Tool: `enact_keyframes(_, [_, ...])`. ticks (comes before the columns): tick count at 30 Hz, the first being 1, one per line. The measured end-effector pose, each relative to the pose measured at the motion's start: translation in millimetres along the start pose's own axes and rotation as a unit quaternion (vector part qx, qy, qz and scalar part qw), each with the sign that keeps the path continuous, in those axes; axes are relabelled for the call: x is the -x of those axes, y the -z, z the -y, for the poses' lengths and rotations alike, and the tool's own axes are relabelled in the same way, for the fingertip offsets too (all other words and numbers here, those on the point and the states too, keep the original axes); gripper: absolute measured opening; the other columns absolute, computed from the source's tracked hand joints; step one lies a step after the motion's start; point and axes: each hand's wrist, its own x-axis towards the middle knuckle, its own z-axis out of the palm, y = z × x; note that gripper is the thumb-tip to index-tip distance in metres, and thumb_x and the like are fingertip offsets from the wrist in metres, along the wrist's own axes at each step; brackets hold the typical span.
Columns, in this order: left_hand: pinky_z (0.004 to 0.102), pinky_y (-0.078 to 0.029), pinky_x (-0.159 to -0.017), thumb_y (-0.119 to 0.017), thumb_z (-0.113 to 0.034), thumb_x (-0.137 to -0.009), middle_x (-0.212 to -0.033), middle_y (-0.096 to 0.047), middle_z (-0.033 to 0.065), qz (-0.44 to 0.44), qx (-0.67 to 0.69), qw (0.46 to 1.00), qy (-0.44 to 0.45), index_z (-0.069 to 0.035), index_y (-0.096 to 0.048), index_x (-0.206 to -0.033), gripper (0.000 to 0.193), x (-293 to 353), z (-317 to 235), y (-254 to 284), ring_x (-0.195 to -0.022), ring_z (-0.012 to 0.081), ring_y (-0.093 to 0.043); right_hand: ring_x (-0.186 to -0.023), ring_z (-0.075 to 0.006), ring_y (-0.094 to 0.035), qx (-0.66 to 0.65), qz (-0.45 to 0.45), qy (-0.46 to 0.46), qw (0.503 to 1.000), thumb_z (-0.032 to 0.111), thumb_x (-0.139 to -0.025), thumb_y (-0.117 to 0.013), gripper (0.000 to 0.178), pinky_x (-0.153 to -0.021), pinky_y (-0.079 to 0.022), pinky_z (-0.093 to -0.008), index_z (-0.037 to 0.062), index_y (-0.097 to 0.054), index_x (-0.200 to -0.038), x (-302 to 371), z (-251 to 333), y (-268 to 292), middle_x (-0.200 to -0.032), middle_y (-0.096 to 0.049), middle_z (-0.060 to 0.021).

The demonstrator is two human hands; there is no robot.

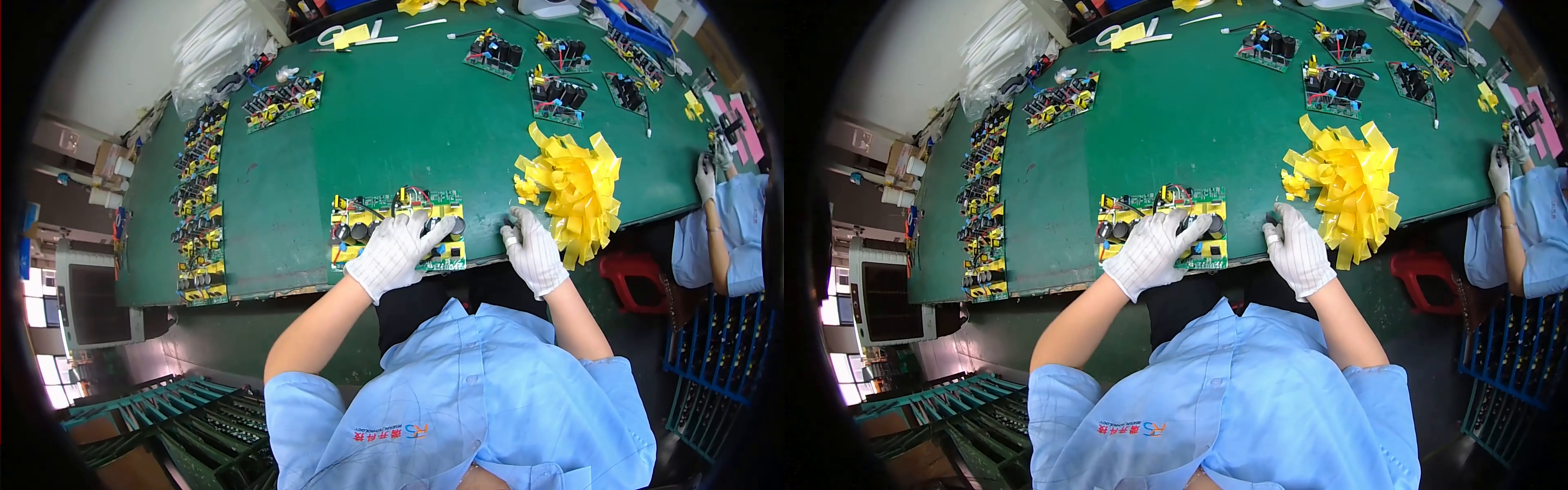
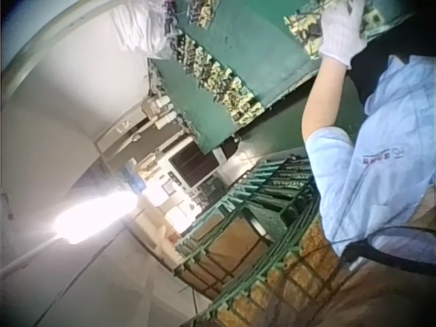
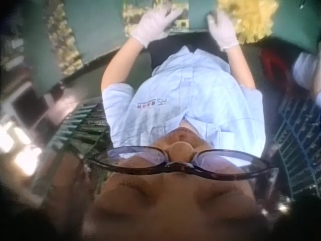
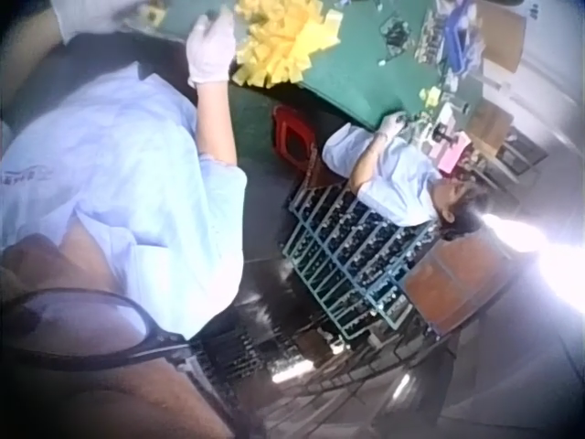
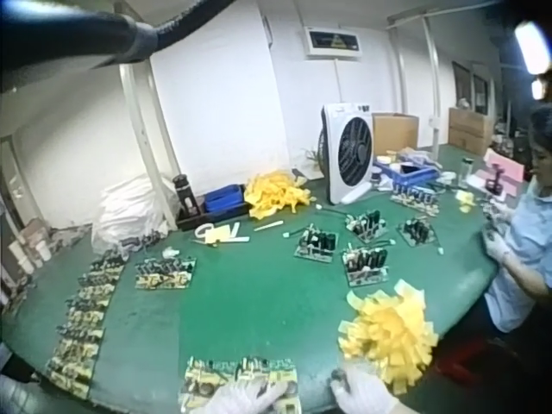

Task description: The person assembles electronic components onto printed circuit boards by hand, then applies yellow insulation or tape to the boards.

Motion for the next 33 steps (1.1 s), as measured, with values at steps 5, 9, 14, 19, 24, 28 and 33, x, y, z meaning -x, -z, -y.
enact_keyframes(5, [0.0519,-0.046,-0.093,-0.08,-0.049,-0.069,-0.128,-0.05,0.0217,-0.027,0.091,0.995,0.04,-0.014,-0.04,-0.143,0.091,2.4,-18.1,13.1,-0.11,0.0384,-0.057,-0.081,-0.037,-0.066,0.02,0.016,0.047,0.999,0.011,-0.09,-0.061,0.025,-0.07,-0.053,-0.0463,0.0013,-0.055,-0.112,-6.6,-0.1,-10.0,-0.096,-0.066,-0.0203])
enact_keyframes(9, [0.0567,-0.034,-0.105,-0.08,-0.045,-0.07,-0.128,-0.051,0.0164,-0.172,0.033,0.98,0.094,-0.01,-0.05,-0.135,0.08,2.4,-32.4,-7.3,-0.117,0.0373,-0.051,-0.083,-0.0375,-0.064,0.047,0.095,0.089,0.99,0.01,-0.089,-0.06,0.017,-0.068,-0.052,-0.0471,0.0069,-0.06,-0.106,-7.5,15.5,-17.3,-0.097,-0.063,-0.0181])
enact_keyframes(14, [0.0549,-0.033,-0.106,-0.079,-0.028,-0.071,-0.126,-0.054,0.0154,-0.237,0.108,0.954,0.149,-0.006,-0.054,-0.13,0.068,-16.1,-36.0,-27.0,-0.122,0.0361,-0.049,-0.084,-0.0373,-0.062,0.019,0.11,0.059,0.992,0.01,-0.088,-0.063,0.018,-0.069,-0.051,-0.0448,0.0065,-0.065,-0.105,-6.5,20.2,-25.9,-0.091,-0.06,-0.0164])
enact_keyframes(19, [0.0427,-0.046,-0.098,-0.078,-0.01,-0.071,-0.119,-0.062,0.0182,-0.294,0.297,0.896,0.15,0.0,-0.062,-0.118,0.051,1.7,-29.6,-24.6,-0.112,0.0346,-0.058,-0.079,-0.0358,-0.062,0.03,0.133,0.091,0.987,0.007,-0.085,-0.059,0.019,-0.064,-0.052,-0.0459,0.0071,-0.06,-0.104,-7.5,17.0,-24.4,-0.09,-0.056,-0.0157])
enact_keyframes(24, [0.0419,-0.046,-0.101,-0.059,-0.005,-0.09,-0.119,-0.063,0.019,-0.438,0.284,0.808,0.275,0.004,-0.062,-0.118,0.03,31.1,1.1,-2.4,-0.113,0.0316,-0.06,-0.079,-0.0319,-0.063,0.086,0.171,0.082,0.978,0.007,-0.084,-0.058,0.017,-0.064,-0.054,-0.0436,0.0073,-0.06,-0.102,-10.5,20.1,-23.8,-0.087,-0.054,-0.0137])
enact_keyframes(28, [0.0457,-0.045,-0.103,-0.058,-0.008,-0.092,-0.114,-0.067,0.0123,-0.336,0.179,0.897,0.224,-0.004,-0.065,-0.114,0.024,22.9,8.3,-7.0,-0.114,0.0327,-0.06,-0.079,-0.0305,-0.063,0.086,0.166,0.078,0.979,0.008,-0.084,-0.057,0.017,-0.063,-0.054,-0.042,0.0072,-0.059,-0.101,-7.1,21.1,-25.0,-0.087,-0.054,-0.013])
enact_keyframes(33, [0.0478,-0.042,-0.105,-0.064,-0.011,-0.085,-0.114,-0.066,0.012,-0.323,0.202,0.899,0.215,-0.005,-0.065,-0.114,0.03,9.2,16.6,-5.7,-0.113,0.0334,-0.06,-0.081,-0.0346,-0.061,0.035,0.155,0.049,0.986,0.006,-0.086,-0.059,0.02,-0.067,-0.051,-0.0443,0.0065,-0.063,-0.106,-7.6,24.5,-20.2,-0.089,-0.058,-0.0139])
